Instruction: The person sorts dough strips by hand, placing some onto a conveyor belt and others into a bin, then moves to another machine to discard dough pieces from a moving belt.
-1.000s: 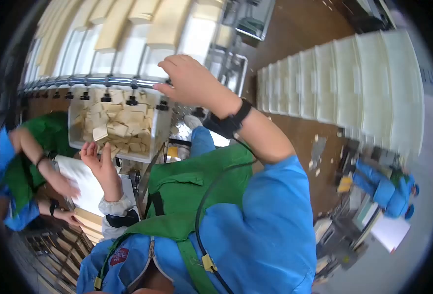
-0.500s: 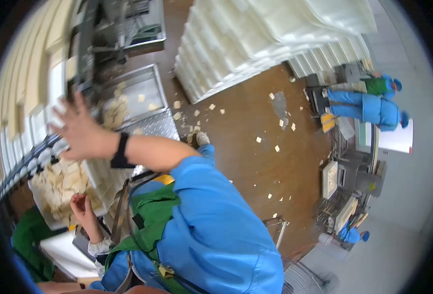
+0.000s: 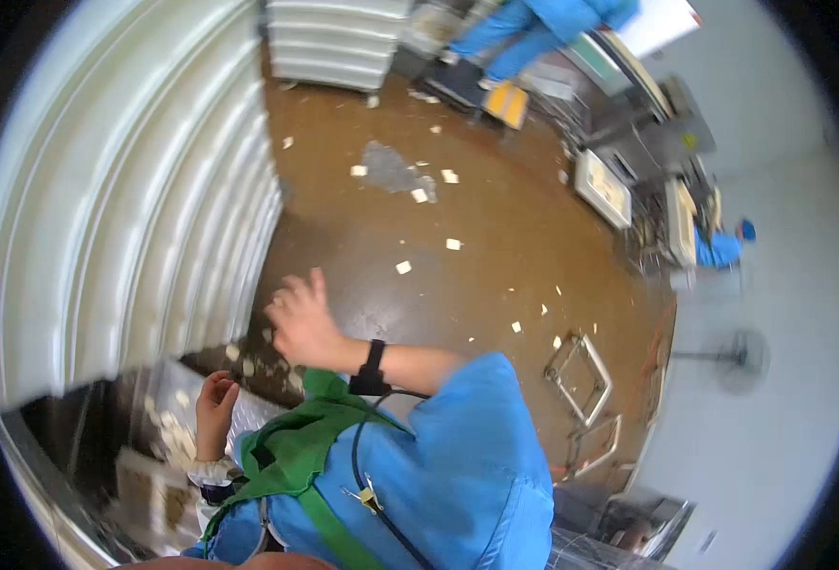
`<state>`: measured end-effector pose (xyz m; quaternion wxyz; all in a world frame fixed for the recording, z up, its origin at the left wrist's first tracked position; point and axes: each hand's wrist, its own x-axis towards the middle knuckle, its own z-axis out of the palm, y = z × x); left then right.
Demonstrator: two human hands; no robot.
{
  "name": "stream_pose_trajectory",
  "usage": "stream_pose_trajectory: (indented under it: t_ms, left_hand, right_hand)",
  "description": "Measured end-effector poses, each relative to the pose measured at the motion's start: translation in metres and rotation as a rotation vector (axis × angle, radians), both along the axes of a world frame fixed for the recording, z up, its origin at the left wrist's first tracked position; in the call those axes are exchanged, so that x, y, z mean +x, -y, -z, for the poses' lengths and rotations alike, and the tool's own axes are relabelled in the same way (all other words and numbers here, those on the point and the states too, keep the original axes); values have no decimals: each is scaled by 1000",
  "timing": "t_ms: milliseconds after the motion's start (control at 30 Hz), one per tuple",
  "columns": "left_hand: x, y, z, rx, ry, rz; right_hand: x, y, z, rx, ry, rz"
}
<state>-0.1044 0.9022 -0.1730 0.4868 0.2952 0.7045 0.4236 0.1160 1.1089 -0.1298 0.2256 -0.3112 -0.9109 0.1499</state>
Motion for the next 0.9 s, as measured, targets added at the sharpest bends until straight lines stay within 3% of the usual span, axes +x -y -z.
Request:
stream_pose_trajectory:
  t_ms: [67,167,367,533,600,700,767,833,900]
  left_hand:
    - [9,-73,-5,-38,-36,77]
    - [23,-165,-3,-27,-74,261]
    - [30,-354,37,-43,-307,610]
    - [68,-551,75,27,-69,729]
    - [99,-636,67,-231,158,633]
    - [140,-749,77,-323,172,569]
    - [161,-814,59,-322,104,723]
    - [171,-879,70,-166,172,809]
    - [172,-940,87,28,72,847]
  right_hand:
    - [61,-48,6,-26,113,318]
    - [121,-77,26,-62,201,546]
    - [170,-170,-9,-38,208,787]
    - [216,-278,-17,-87,258,1133]
    - [212,-313,-8,-157,256,1148]
    - [205,-363,-3,-195,279,1141]
    - [203,-399,1,-180,277,1154]
    - [216,-442,4,-206,256,1177]
    - [232,-494,24,-249,219,1172]
